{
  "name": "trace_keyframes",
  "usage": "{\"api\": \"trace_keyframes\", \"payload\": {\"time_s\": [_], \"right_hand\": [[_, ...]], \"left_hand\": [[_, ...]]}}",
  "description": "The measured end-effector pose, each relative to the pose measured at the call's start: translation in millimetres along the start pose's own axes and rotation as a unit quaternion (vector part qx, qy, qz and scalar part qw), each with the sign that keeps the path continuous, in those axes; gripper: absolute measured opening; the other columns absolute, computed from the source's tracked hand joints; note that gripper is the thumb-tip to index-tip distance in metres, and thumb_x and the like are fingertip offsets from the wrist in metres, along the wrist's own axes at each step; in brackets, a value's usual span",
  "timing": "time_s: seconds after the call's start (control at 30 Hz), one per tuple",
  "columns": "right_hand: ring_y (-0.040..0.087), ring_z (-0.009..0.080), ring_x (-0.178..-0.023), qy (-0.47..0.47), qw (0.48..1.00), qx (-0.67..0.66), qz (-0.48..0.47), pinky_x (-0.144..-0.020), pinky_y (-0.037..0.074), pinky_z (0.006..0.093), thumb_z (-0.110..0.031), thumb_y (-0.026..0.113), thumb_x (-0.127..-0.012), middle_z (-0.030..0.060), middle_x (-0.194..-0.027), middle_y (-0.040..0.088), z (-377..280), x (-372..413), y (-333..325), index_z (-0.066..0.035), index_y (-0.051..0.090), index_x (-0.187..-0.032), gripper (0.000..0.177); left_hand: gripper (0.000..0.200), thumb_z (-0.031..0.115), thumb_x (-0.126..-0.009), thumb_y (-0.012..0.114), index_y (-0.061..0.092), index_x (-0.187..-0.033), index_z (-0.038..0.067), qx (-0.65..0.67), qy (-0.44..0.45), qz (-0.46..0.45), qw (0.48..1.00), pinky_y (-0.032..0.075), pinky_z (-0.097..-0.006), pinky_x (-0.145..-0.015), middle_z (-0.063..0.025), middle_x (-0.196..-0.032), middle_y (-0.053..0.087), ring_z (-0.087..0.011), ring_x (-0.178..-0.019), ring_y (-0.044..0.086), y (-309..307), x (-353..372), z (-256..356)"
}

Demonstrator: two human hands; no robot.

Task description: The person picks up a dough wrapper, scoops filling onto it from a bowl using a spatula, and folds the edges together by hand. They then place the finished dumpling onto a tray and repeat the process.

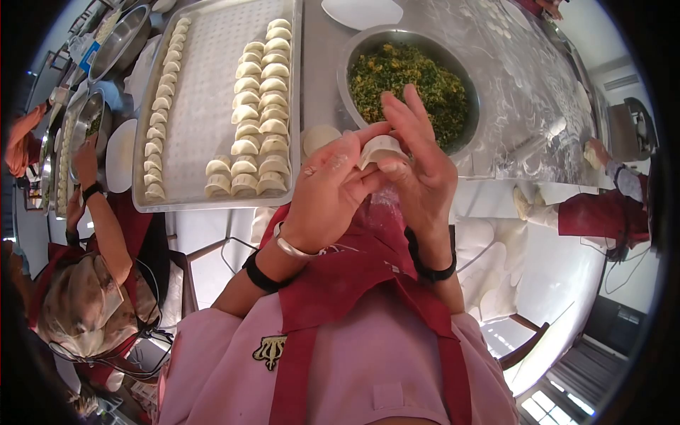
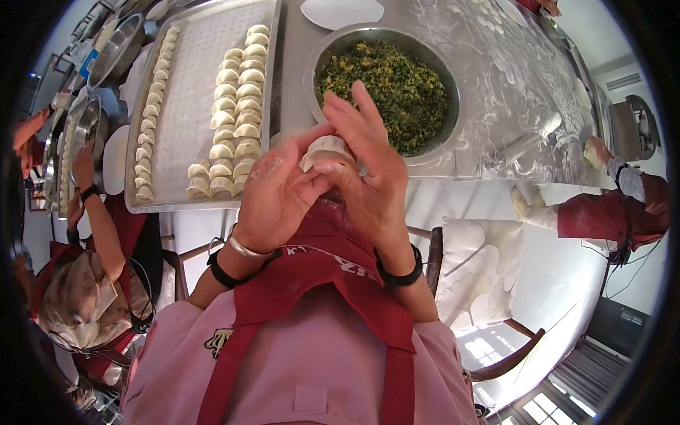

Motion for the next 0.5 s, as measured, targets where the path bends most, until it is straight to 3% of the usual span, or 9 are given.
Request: {"api": "trace_keyframes", "payload": {"time_s": [0.03, 0.13, 0.27, 0.5], "right_hand": [[0.041, 0.0373, -0.140, -0.006, 1.000, 0.005, 0.001, -0.108, 0.039, 0.0448, -0.019, 0.065, -0.094, 0.0182, -0.123, 0.067, -0.1, 0.4, -0.2, -0.001, 0.070, -0.113, 0.027], [0.040, 0.0383, -0.140, -0.048, 0.998, 0.035, -0.025, -0.108, 0.039, 0.0450, -0.019, 0.064, -0.094, 0.0187, -0.128, 0.064, 2.5, 5.1, -1.2, 0.000, 0.068, -0.115, 0.029], [0.040, 0.0394, -0.140, -0.050, 0.994, 0.078, -0.063, -0.106, 0.042, 0.0442, -0.020, 0.066, -0.092, 0.0193, -0.131, 0.062, 0.8, 1.0, 0.9, 0.002, 0.066, -0.119, 0.035], [0.047, 0.0387, -0.135, -0.011, 0.999, 0.017, 0.034, -0.105, 0.044, 0.0438, -0.006, 0.071, -0.085, 0.0184, -0.128, 0.064, -0.9, 2.2, -15.4, 0.004, 0.067, -0.117, 0.033]], "left_hand": [[0.027, 0.014, -0.104, 0.045, 0.055, -0.120, -0.005, -0.002, -0.015, 0.011, 1.000, 0.044, -0.0468, -0.108, -0.0151, -0.150, 0.041, -0.0277, -0.124, 0.055, -0.2, -1.0, -0.4], [0.040, 0.011, -0.105, 0.041, 0.043, -0.141, -0.006, 0.003, -0.010, -0.023, 1.000, 0.045, -0.0427, -0.109, -0.0133, -0.136, 0.054, -0.0244, -0.125, 0.055, 1.4, -3.5, -4.8], [0.043, 0.010, -0.104, 0.045, 0.040, -0.144, -0.005, -0.004, -0.042, -0.008, 0.999, 0.043, -0.0421, -0.111, -0.0133, -0.137, 0.053, -0.0235, -0.125, 0.054, -1.8, -2.1, -15.0], [0.052, 0.008, -0.102, 0.047, 0.030, -0.149, -0.004, 0.049, -0.051, -0.053, 0.996, 0.038, -0.0399, -0.116, -0.0140, -0.144, 0.048, -0.0237, -0.132, 0.049, 10.4, -6.1, -8.3]]}}
Point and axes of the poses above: each hand's wrist, its own x-axis away from the middle knuckle, its own y-axis out of the palm, z = x × y, the point moved 10 cm from there along -x, towards the middle knuckle
